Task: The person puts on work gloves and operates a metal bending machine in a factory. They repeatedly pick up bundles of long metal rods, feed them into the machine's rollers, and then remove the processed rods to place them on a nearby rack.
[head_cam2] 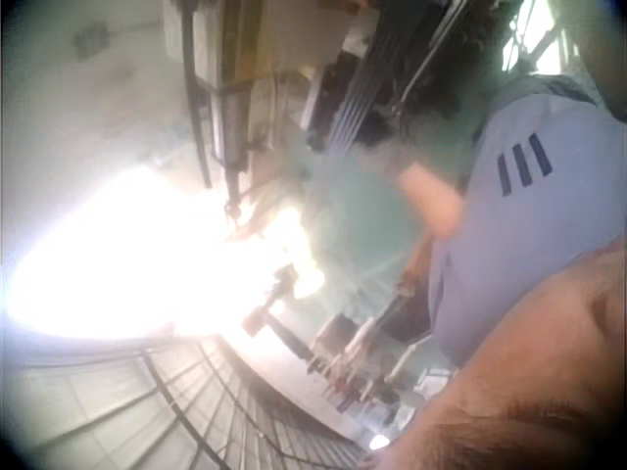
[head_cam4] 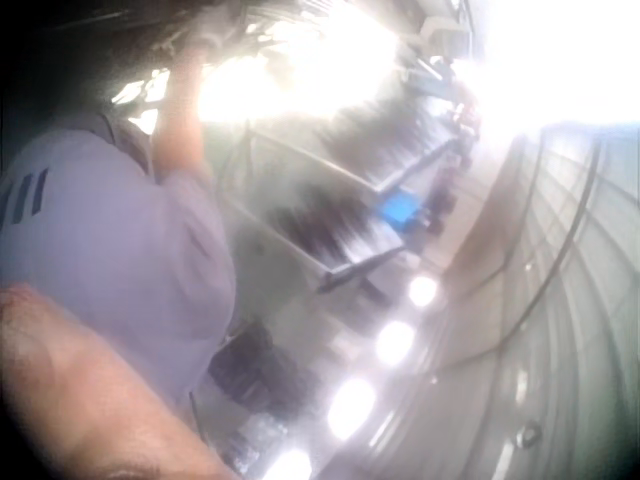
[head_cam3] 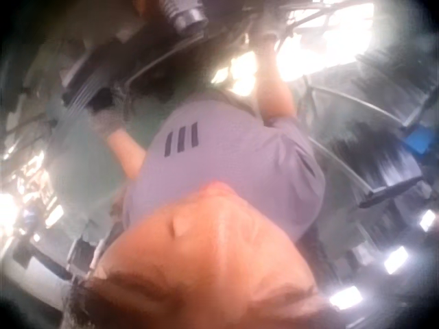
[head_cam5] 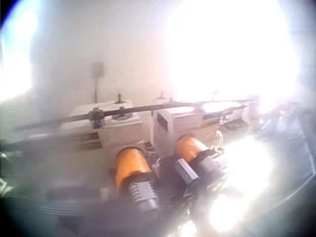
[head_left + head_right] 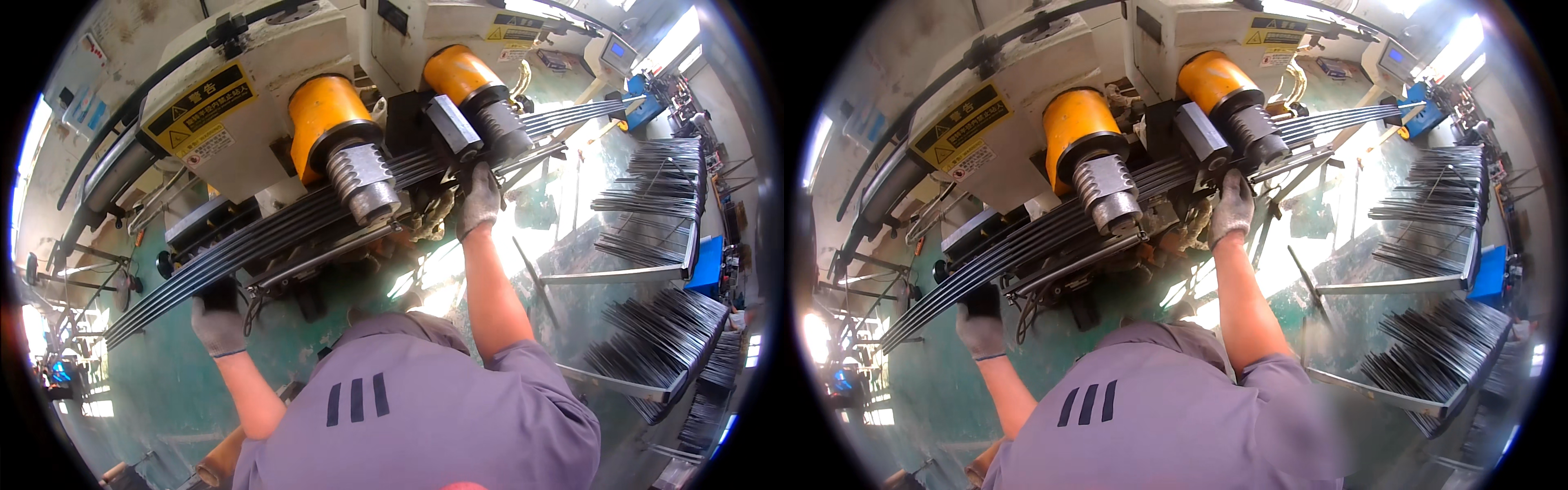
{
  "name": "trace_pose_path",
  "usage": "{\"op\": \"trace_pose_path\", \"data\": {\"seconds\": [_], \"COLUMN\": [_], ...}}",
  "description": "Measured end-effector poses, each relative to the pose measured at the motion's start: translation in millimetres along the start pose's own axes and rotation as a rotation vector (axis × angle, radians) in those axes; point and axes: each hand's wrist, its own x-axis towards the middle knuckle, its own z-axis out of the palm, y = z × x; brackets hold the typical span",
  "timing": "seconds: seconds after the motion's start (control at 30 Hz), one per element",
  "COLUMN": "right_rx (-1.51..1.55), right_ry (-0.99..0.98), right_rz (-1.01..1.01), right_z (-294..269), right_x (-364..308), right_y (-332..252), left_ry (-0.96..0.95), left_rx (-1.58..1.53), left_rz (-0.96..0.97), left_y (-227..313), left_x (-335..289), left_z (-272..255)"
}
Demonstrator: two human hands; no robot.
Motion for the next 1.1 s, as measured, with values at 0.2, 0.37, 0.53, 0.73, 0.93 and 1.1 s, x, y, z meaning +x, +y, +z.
{"op": "trace_pose_path", "data": {"seconds": [0.2, 0.37, 0.53, 0.73, 0.93, 1.1], "right_rx": [0.129, 0.229, 0.322, 0.316, 0.301, 0.396], "right_ry": [-0.082, -0.131, -0.123, -0.151, -0.258, -0.243], "right_rz": [0.177, 0.232, 0.353, 0.45, 0.369, 0.258], "right_z": [18, 15, 17, 18, 27, 23], "right_x": [6, 16, 21, 31, 72, 90], "right_y": [-17, -20, -23, -26, -12, 8], "left_ry": [0.074, -0.194, 0.026, 0.013, -0.032, -0.135], "left_rx": [-0.141, 0.003, 0.32, 0.654, 0.82, 1.03], "left_rz": [0.094, 0.133, 0.394, 0.719, 0.805, 0.813], "left_y": [9, 43, 108, 119, 112, 76], "left_x": [-8, -2, -3, 1, -14, -17], "left_z": [23, 15, 85, 175, 260, 326]}}
